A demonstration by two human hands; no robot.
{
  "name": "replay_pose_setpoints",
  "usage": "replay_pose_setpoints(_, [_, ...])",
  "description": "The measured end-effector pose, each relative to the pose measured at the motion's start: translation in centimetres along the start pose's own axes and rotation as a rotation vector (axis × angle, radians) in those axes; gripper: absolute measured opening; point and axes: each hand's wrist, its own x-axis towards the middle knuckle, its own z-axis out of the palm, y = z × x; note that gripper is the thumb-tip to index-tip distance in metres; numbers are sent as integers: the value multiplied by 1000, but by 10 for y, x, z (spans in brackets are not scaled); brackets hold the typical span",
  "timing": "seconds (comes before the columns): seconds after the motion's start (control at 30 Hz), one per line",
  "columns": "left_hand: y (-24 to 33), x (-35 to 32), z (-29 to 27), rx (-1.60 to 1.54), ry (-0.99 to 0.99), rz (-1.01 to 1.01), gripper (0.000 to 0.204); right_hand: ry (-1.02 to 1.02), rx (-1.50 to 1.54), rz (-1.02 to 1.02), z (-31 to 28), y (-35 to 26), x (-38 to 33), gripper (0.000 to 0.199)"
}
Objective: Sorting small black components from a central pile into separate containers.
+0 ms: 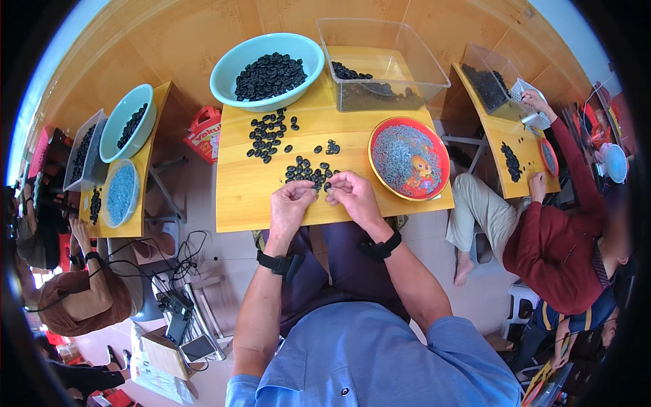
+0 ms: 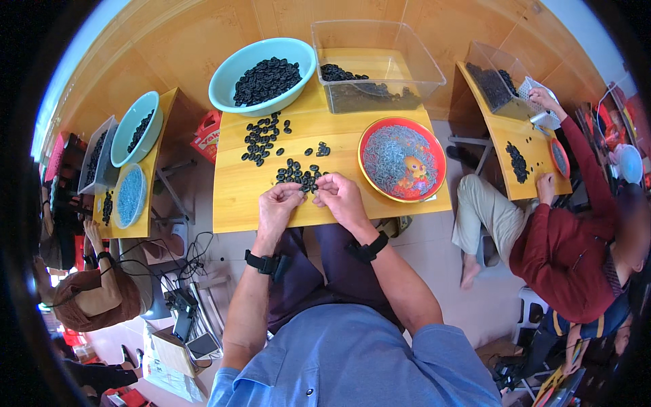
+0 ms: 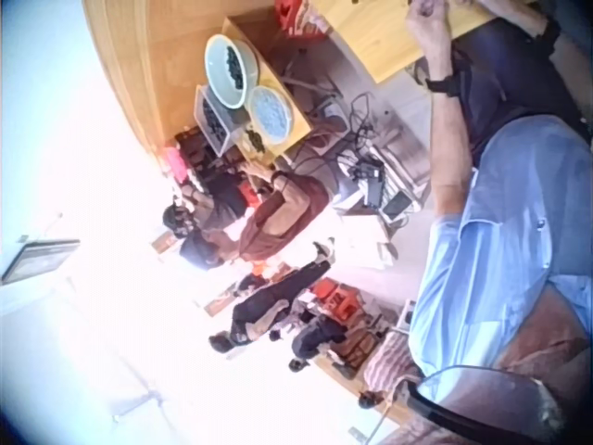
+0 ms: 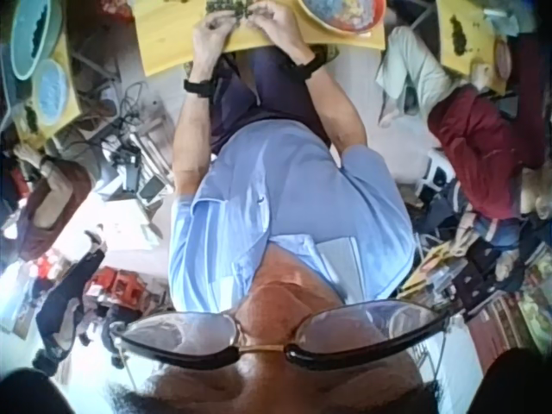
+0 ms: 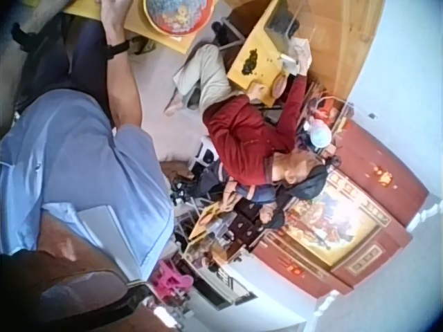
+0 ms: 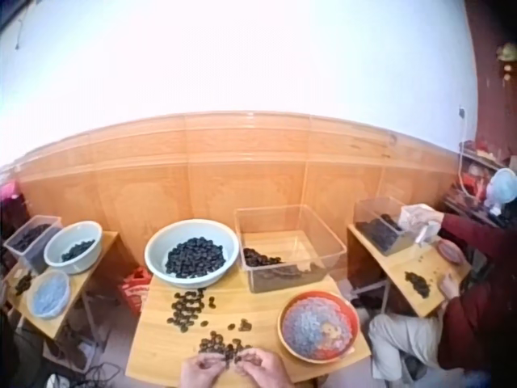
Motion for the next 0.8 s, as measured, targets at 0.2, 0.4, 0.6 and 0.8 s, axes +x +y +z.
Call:
replay_pose_setpoints(0.2, [-1, -1, 1, -8, -9, -4, 17, -1, 3, -2, 1, -2, -1, 16])
replay_pose_setpoints(0.4, [3, -3, 3, 50, -21, 2, 17, -16, 20, -7, 1, -2, -1, 16])
replay_pose_setpoints(0.6, [8, -2, 2, 28, -47, -23, 18, -53, 10, -31, 3, -1, 3, 14])
replay_pose_setpoints(0.8, [12, -3, 4, 36, -37, -47, 18, -63, 13, -21, 2, -2, 3, 13])
